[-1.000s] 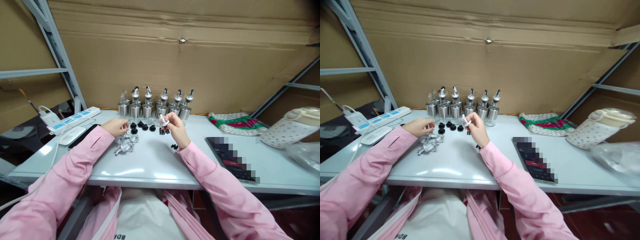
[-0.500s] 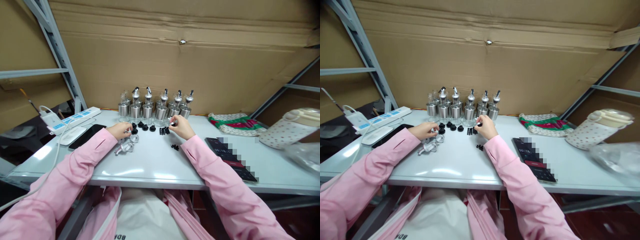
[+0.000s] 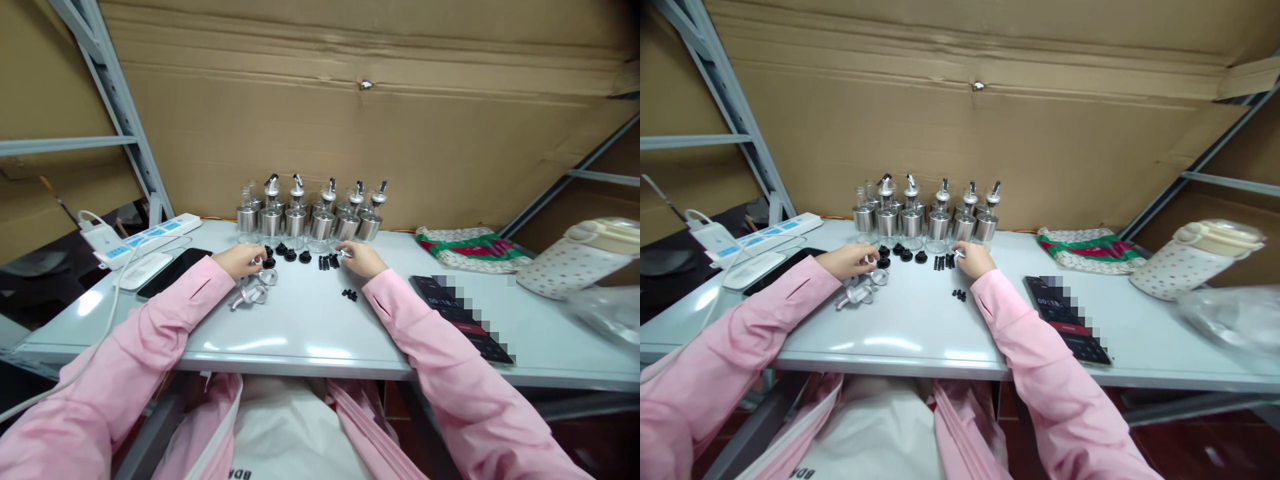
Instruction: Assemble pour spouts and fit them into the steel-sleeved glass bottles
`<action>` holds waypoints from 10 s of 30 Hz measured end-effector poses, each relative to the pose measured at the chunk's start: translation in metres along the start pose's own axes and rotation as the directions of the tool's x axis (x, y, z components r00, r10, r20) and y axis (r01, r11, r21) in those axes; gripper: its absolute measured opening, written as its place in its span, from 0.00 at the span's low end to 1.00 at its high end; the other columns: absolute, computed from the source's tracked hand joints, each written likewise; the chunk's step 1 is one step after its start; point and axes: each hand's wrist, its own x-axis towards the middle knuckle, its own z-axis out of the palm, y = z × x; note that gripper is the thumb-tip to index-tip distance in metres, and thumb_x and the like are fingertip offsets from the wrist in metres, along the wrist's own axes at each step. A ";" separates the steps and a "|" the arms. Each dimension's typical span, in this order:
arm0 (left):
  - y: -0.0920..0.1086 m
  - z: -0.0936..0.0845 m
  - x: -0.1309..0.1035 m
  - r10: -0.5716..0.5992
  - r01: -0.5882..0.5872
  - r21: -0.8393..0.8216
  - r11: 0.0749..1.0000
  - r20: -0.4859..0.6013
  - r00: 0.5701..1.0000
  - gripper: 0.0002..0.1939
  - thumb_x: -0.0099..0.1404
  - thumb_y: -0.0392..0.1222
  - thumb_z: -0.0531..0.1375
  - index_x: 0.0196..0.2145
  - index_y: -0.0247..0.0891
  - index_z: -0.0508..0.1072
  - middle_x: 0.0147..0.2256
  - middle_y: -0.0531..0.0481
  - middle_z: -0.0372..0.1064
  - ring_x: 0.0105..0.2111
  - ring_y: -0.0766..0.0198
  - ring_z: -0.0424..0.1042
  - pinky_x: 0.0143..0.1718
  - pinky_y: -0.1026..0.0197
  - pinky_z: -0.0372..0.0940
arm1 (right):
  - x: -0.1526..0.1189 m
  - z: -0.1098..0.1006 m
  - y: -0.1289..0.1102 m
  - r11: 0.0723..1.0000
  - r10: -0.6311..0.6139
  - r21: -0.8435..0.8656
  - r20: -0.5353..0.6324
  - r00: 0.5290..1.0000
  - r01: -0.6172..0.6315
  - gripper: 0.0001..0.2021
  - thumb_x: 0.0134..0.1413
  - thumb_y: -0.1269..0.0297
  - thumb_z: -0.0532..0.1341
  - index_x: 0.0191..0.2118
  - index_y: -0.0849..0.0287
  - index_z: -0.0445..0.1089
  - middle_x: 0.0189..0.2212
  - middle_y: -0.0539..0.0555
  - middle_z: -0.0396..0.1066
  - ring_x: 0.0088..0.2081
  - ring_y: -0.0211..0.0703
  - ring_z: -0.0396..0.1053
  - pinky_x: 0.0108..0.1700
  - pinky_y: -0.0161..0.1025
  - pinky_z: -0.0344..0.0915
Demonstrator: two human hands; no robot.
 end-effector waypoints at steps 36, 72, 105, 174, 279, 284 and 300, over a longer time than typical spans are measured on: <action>0.070 -0.004 -0.010 0.463 -0.343 0.310 0.887 -0.600 0.652 0.11 0.66 0.45 0.51 0.38 0.37 0.69 0.35 0.47 0.71 0.34 0.63 0.69 0.35 0.61 0.60 | -0.040 -0.024 -0.079 0.241 -0.348 0.940 0.315 0.883 -0.240 0.12 0.36 0.62 0.65 0.29 0.60 0.66 0.25 0.46 0.59 0.26 0.30 0.58 0.29 0.32 0.61; 0.074 0.008 -0.011 0.477 -0.466 0.225 0.856 -0.690 0.544 0.11 0.67 0.40 0.50 0.35 0.36 0.71 0.31 0.49 0.73 0.30 0.68 0.69 0.34 0.65 0.63 | -0.048 -0.017 -0.087 0.584 -0.447 0.766 0.027 0.894 0.268 0.17 0.40 0.53 0.64 0.27 0.60 0.59 0.23 0.45 0.55 0.25 0.32 0.51 0.30 0.32 0.50; 0.077 0.007 -0.009 0.524 -0.476 0.285 0.832 -0.683 0.509 0.10 0.67 0.36 0.50 0.31 0.34 0.68 0.27 0.51 0.72 0.26 0.70 0.69 0.34 0.64 0.63 | -0.052 -0.019 -0.089 0.706 -0.425 0.661 0.109 0.899 0.254 0.16 0.43 0.52 0.60 0.22 0.61 0.59 0.18 0.45 0.53 0.23 0.31 0.48 0.26 0.32 0.47; 0.076 0.009 -0.009 0.500 -0.484 0.252 0.838 -0.709 0.498 0.07 0.66 0.37 0.52 0.32 0.36 0.68 0.27 0.52 0.73 0.26 0.70 0.70 0.36 0.61 0.63 | -0.055 -0.018 -0.090 0.666 -0.468 0.678 0.053 0.882 0.313 0.14 0.47 0.55 0.57 0.22 0.60 0.57 0.19 0.45 0.53 0.24 0.32 0.49 0.28 0.33 0.48; 0.081 0.007 -0.011 0.538 -0.513 0.303 0.803 -0.738 0.408 0.09 0.67 0.37 0.50 0.31 0.36 0.69 0.27 0.50 0.74 0.25 0.70 0.69 0.32 0.64 0.64 | -0.058 -0.019 -0.091 0.656 -0.515 0.645 0.003 0.857 0.392 0.16 0.48 0.55 0.57 0.21 0.60 0.54 0.19 0.45 0.51 0.24 0.32 0.49 0.28 0.32 0.49; 0.082 0.005 -0.013 0.540 -0.480 0.346 0.806 -0.762 0.358 0.09 0.66 0.34 0.51 0.30 0.38 0.68 0.30 0.50 0.75 0.26 0.70 0.69 0.36 0.61 0.63 | -0.060 -0.019 -0.091 0.668 -0.539 0.504 -0.181 0.823 0.548 0.15 0.49 0.58 0.57 0.21 0.59 0.52 0.18 0.45 0.50 0.22 0.32 0.48 0.27 0.32 0.49; 0.090 0.007 -0.012 -0.065 -0.298 -0.790 0.536 -0.391 0.918 0.12 0.61 0.47 0.54 0.31 0.34 0.66 0.24 0.53 0.65 0.22 0.70 0.65 0.28 0.65 0.63 | -0.056 -0.022 -0.082 0.743 -0.650 -0.017 -0.256 0.716 0.669 0.15 0.58 0.54 0.50 0.30 0.60 0.62 0.26 0.52 0.59 0.25 0.35 0.56 0.27 0.33 0.51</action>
